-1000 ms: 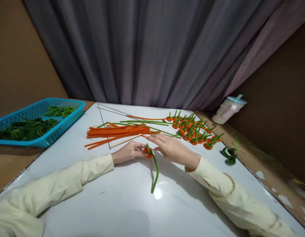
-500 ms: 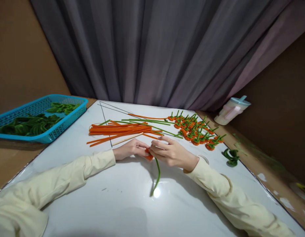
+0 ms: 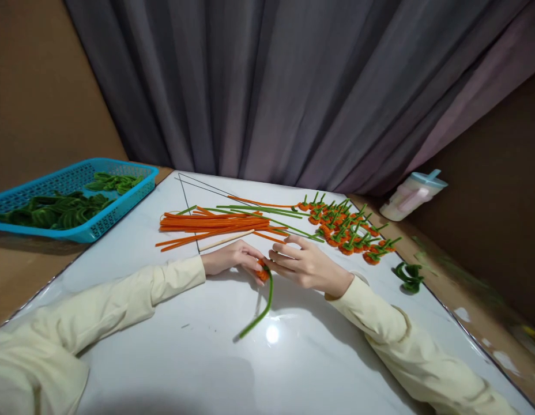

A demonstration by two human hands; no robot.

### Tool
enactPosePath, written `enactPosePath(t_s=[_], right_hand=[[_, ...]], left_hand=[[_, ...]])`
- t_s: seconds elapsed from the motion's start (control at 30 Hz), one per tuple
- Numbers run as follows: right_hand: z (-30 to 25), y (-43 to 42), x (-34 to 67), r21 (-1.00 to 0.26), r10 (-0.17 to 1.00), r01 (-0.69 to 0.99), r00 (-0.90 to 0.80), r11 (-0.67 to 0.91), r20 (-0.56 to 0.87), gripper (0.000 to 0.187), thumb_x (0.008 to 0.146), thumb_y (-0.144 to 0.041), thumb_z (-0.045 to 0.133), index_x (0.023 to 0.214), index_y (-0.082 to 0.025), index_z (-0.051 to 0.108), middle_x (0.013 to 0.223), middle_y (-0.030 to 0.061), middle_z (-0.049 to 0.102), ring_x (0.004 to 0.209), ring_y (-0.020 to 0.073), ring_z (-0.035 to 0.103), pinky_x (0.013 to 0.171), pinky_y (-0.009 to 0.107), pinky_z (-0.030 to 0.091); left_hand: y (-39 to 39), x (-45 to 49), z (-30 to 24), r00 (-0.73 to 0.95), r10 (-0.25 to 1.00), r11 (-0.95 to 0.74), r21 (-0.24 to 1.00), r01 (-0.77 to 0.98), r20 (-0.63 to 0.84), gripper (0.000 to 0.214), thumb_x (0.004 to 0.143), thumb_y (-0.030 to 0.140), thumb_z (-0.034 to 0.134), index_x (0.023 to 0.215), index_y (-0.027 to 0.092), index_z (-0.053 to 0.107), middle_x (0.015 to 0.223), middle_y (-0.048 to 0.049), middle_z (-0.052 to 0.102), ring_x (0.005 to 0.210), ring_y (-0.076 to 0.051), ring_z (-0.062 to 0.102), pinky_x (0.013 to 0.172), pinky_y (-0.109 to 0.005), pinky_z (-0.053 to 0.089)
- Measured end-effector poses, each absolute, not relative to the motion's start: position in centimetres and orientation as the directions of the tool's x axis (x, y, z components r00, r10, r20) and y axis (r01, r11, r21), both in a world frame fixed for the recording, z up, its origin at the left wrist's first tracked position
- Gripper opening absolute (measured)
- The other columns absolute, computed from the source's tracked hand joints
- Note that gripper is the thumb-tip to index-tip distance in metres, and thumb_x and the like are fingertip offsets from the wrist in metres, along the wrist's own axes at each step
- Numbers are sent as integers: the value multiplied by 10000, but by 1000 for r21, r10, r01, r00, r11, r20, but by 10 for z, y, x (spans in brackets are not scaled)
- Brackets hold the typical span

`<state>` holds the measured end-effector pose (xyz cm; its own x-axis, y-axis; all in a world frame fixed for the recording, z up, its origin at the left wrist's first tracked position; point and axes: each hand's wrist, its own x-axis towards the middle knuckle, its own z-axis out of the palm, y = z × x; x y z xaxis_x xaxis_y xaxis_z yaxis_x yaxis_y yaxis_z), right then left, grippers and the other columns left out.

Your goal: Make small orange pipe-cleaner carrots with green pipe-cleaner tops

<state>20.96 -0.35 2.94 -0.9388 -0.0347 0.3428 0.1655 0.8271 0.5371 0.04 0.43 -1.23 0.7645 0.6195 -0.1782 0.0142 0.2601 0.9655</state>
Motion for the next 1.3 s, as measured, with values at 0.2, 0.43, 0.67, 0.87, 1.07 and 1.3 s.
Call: enactPosePath(t_s=[0.2, 0.43, 0.67, 0.87, 1.07, 1.3], right_hand=[[28, -2, 212, 529, -35, 160, -940, 833, 340, 237, 940, -108, 374, 1017, -129, 596, 922, 63, 654, 950, 166, 522, 784, 345, 406], [22, 0, 212, 550, -51, 151, -941, 821, 334, 214, 922, -83, 400, 1021, -100, 589, 928, 84, 644, 955, 176, 516, 779, 349, 413], [19, -1, 211, 538, -53, 143, -942, 831, 332, 202, 926, -85, 389, 972, -92, 585, 915, 82, 637, 918, 167, 521, 779, 344, 408], [19, -1, 210, 534, -27, 153, -950, 831, 313, 238, 937, -87, 349, 912, -86, 586, 817, 82, 609, 839, 167, 506, 768, 340, 375], [24, -5, 208, 489, 105, 209, -967, 847, 232, 327, 940, -109, 342, 686, -126, 548, 634, 33, 516, 622, 141, 414, 651, 299, 321], [29, -15, 204, 369, 238, 269, -963, 889, 128, 288, 941, -155, 370, 711, -124, 541, 652, 38, 529, 634, 155, 417, 618, 289, 304]], left_hand=[[4, 1, -9, 760, 618, 276, 961, 27, -199, 160, 702, 152, 627, 833, 89, 694, 779, -102, 719, 707, -204, 687, 754, -312, 523], [4, 0, -9, 759, 621, 287, 958, 12, -196, 172, 696, 169, 634, 837, 90, 693, 773, -105, 718, 711, -213, 685, 745, -327, 527], [6, -1, -15, 761, 623, 287, 958, -7, -181, 220, 705, 167, 630, 906, 111, 700, 770, -77, 719, 735, -198, 680, 740, -291, 514], [9, -3, -16, 768, 624, 201, 979, 22, -145, 389, 710, 181, 643, 1094, 119, 635, 820, -60, 695, 762, -150, 618, 720, -251, 454], [5, 1, -21, 734, 665, 32, 987, 158, -139, 514, 725, 236, 638, 1213, 111, 536, 658, 25, 562, 578, -77, 423, 547, -191, 332], [-2, 3, -19, 720, 694, -295, 913, 283, 1, 274, 780, 319, 564, 938, 113, 651, 524, 70, 261, 506, -72, 194, 444, -192, 193]])
